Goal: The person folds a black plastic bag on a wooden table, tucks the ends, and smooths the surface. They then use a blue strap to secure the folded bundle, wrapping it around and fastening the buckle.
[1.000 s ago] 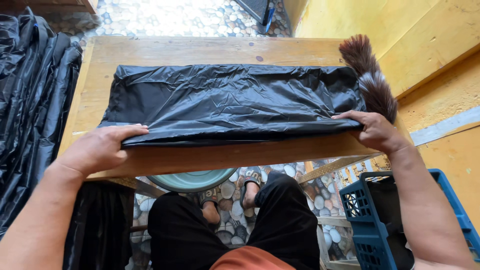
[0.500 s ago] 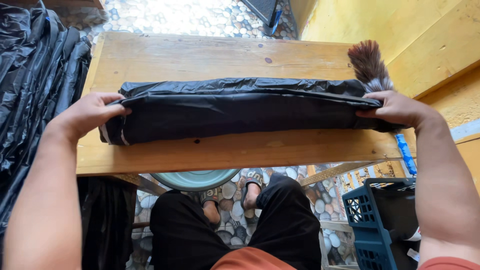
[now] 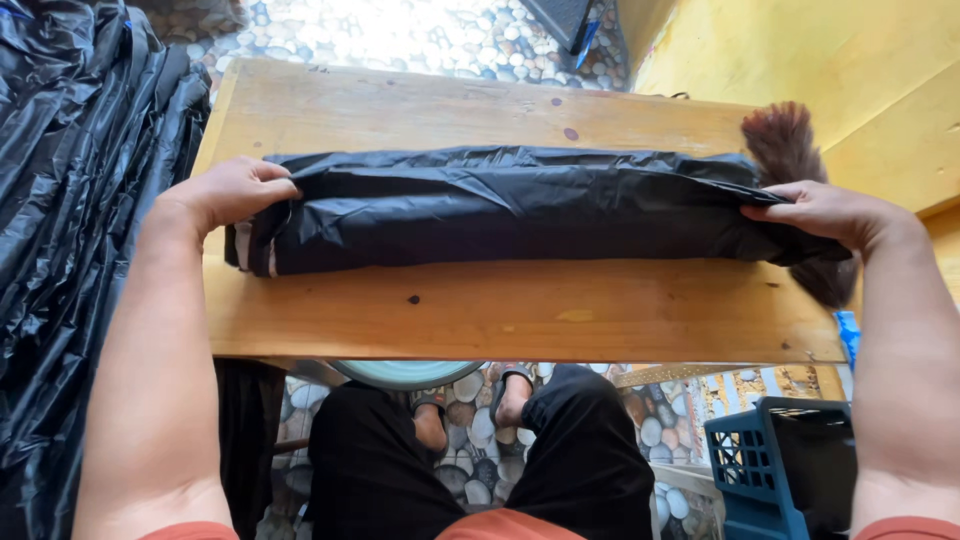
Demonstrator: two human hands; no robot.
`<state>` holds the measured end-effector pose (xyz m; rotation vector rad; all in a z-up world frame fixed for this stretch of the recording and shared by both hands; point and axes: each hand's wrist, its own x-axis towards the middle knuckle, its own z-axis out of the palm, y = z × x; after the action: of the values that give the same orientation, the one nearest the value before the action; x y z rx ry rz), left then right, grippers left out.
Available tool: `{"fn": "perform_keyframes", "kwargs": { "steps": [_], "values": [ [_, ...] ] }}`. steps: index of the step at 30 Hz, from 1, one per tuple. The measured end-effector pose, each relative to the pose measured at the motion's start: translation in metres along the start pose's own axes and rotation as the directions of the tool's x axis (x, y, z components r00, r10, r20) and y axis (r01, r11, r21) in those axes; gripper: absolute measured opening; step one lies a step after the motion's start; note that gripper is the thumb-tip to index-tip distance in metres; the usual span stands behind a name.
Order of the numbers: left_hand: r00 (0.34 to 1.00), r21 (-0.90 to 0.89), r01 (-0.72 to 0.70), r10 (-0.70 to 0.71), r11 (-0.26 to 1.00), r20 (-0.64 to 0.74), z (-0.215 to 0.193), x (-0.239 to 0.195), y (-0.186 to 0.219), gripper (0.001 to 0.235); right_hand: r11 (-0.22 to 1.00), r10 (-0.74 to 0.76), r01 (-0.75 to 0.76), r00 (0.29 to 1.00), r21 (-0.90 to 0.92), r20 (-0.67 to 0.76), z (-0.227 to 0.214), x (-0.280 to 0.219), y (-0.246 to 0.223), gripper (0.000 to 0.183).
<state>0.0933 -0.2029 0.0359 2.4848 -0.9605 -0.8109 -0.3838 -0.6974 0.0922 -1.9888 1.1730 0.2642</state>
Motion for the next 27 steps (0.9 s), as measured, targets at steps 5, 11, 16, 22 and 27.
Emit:
{"fn": "perform_keyframes", "kwargs": {
  "steps": [5, 11, 16, 22, 27],
  "values": [
    [0.991, -0.065, -0.113, 0.108, 0.991, -0.074, -0.004, -0.007, 0.012, 0.033, 0.988, 0.089, -0.091, 0.996, 0.124, 0.026, 0.014, -0.001, -0.019, 0.039],
    [0.997, 0.106, -0.06, 0.066, 0.993, -0.045, -0.005, 0.035, 0.01, 0.04, 0.997, -0.043, 0.042, 0.999, -0.068, -0.015, 0.001, 0.065, 0.022, 0.038],
    [0.999, 0.18, -0.013, 0.019, 0.984, -0.036, 0.002, 0.081, 0.0, 0.036, 0.954, 0.012, -0.036, 0.997, -0.296, -0.082, 0.01, 0.054, -0.017, 0.043],
    [0.979, 0.454, -0.13, 0.187, 0.882, -0.084, 0.011, 0.091, 0.004, 0.04, 0.658, -0.124, -0.025, 0.982, -0.752, -0.14, 0.017, 0.081, -0.013, 0.079],
    [0.994, 0.461, 0.091, -0.05, 0.883, -0.1, -0.001, 0.053, 0.05, 0.029, 0.316, -0.485, -0.07, 0.845, -0.946, -0.224, 0.045, 0.098, -0.009, 0.054]
  ]
}}
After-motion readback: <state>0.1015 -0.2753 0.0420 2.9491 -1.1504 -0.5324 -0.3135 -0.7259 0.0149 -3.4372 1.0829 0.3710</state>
